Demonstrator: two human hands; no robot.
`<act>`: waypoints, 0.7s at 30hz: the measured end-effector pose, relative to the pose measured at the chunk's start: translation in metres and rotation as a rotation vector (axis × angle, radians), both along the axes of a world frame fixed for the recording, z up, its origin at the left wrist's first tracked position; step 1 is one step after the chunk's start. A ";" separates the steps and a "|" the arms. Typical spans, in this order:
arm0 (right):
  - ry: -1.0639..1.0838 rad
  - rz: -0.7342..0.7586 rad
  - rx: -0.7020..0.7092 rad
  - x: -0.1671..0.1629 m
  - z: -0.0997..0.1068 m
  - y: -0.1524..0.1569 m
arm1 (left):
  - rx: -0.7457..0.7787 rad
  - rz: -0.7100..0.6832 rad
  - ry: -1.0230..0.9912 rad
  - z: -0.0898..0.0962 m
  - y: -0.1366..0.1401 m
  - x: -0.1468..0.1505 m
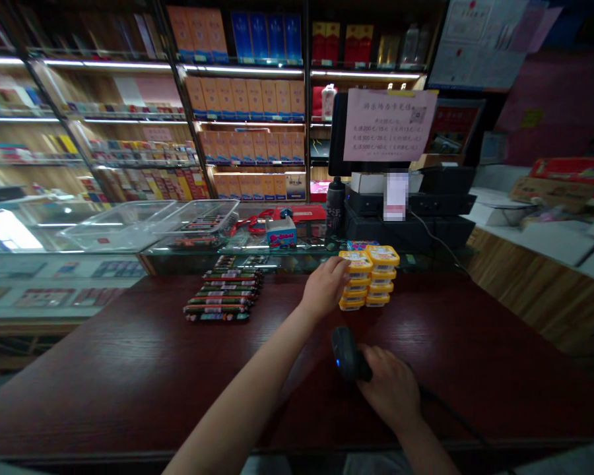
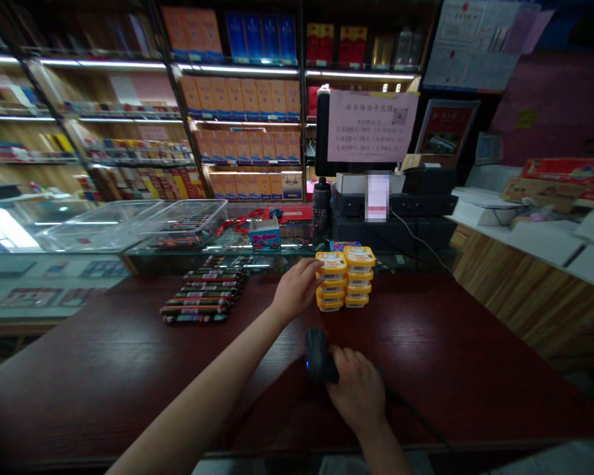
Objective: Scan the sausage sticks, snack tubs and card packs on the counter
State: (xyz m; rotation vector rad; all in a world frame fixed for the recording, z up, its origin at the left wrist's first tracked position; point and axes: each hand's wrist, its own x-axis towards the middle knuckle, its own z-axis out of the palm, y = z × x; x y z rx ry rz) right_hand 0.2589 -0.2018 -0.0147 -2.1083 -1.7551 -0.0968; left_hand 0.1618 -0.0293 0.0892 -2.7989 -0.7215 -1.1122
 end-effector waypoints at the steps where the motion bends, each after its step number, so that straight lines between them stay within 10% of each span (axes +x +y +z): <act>1: -0.010 -0.003 -0.007 0.000 0.000 0.000 | -0.010 -0.031 -0.010 -0.003 -0.001 -0.004; 9: -0.044 0.024 -0.010 0.000 -0.002 -0.005 | -0.112 0.089 0.038 -0.044 0.004 -0.085; 21: -0.094 0.030 0.066 0.000 -0.003 -0.010 | -0.075 0.760 0.062 -0.079 0.021 -0.254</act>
